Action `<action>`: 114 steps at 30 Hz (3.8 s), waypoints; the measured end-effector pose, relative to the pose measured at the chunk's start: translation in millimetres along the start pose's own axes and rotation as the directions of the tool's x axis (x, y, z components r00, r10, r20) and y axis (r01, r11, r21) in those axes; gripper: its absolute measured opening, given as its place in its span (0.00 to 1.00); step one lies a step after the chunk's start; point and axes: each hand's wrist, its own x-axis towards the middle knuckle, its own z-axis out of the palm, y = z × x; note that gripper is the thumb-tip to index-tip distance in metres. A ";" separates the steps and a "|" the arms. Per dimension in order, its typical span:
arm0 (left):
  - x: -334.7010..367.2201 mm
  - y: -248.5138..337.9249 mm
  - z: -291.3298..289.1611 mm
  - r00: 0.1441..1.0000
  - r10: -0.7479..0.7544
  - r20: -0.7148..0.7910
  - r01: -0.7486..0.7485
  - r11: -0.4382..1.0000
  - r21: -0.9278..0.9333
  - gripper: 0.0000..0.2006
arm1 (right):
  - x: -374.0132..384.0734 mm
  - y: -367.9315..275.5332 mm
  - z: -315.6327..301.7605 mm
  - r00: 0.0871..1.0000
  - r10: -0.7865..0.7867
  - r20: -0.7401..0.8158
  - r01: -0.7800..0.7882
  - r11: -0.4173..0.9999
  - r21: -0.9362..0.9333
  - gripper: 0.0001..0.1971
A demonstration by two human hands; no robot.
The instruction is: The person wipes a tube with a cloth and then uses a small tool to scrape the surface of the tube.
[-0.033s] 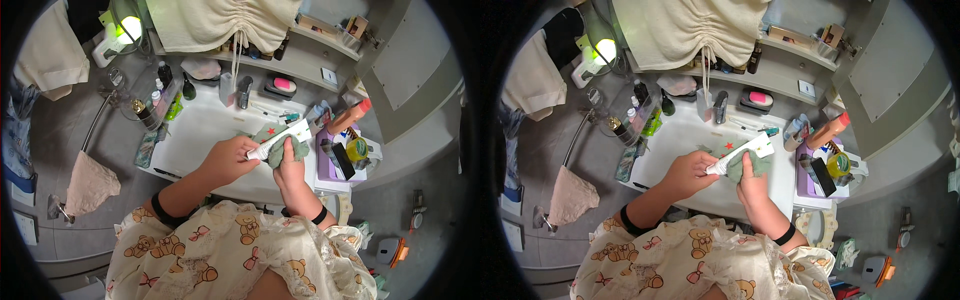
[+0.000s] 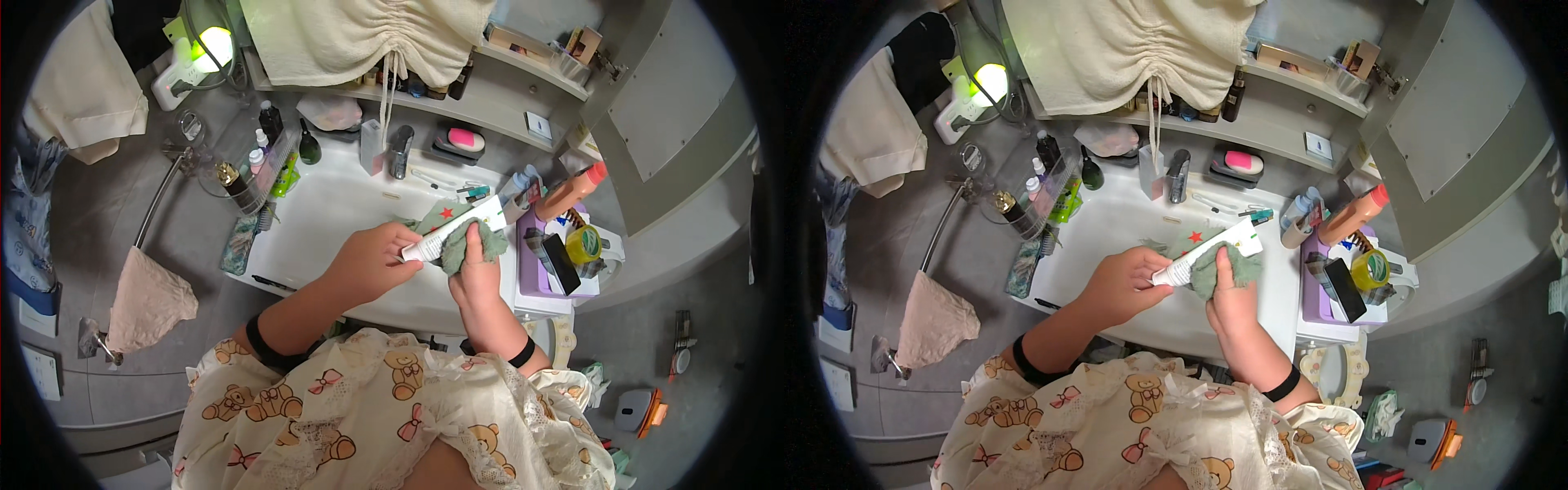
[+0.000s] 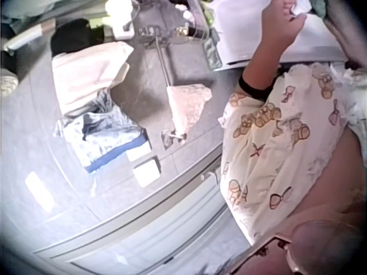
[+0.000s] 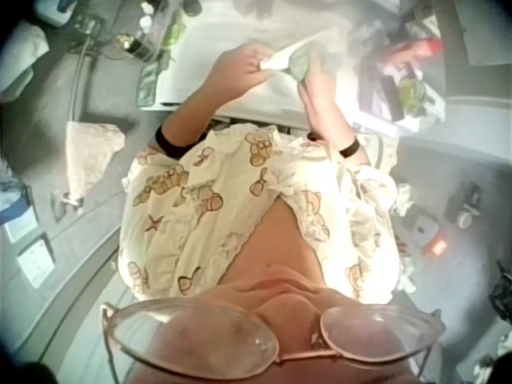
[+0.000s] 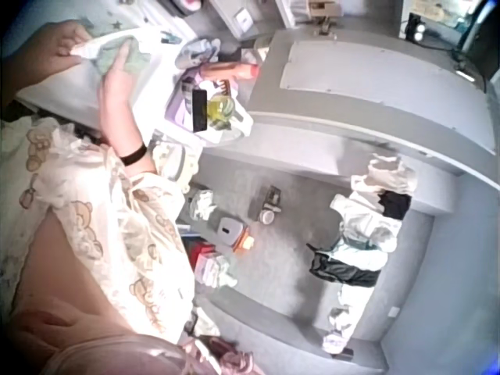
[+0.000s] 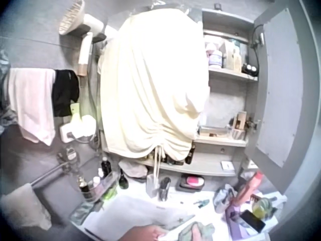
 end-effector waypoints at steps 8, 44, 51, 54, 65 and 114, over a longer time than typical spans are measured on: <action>-11.0 0.1 -43.0 1.000 -0.008 0.023 0.006 0.994 0.108 0.16 | 4.9 1.3 -3.8 0.992 -0.124 -0.003 0.122 0.985 -0.125 0.16; -55.7 -50.5 -130.7 0.991 0.002 0.134 -0.002 1.000 -0.005 0.15 | -31.0 79.5 13.6 0.997 -0.076 0.000 0.069 0.903 -0.425 0.18; -56.9 -36.1 -126.3 0.946 -0.049 0.319 -0.062 0.943 0.326 0.15 | -45.9 55.4 53.4 0.957 -0.107 0.268 0.245 0.792 -0.559 0.20; -58.1 -32.6 -118.5 0.947 -0.006 0.321 -0.091 0.954 0.287 0.14 | -57.8 52.7 85.6 0.936 -0.047 0.350 0.304 0.613 -0.729 0.22; -44.7 -32.4 -102.8 0.921 -0.029 0.390 -0.086 0.958 0.275 0.13 | -54.7 45.9 61.7 0.776 -0.414 0.476 0.591 0.214 -0.778 0.15; 8.7 8.5 9.7 0.976 0.072 0.205 -0.136 0.938 0.319 0.24 | 2.1 -37.9 -45.5 0.921 -0.086 0.380 0.173 0.964 -0.201 0.30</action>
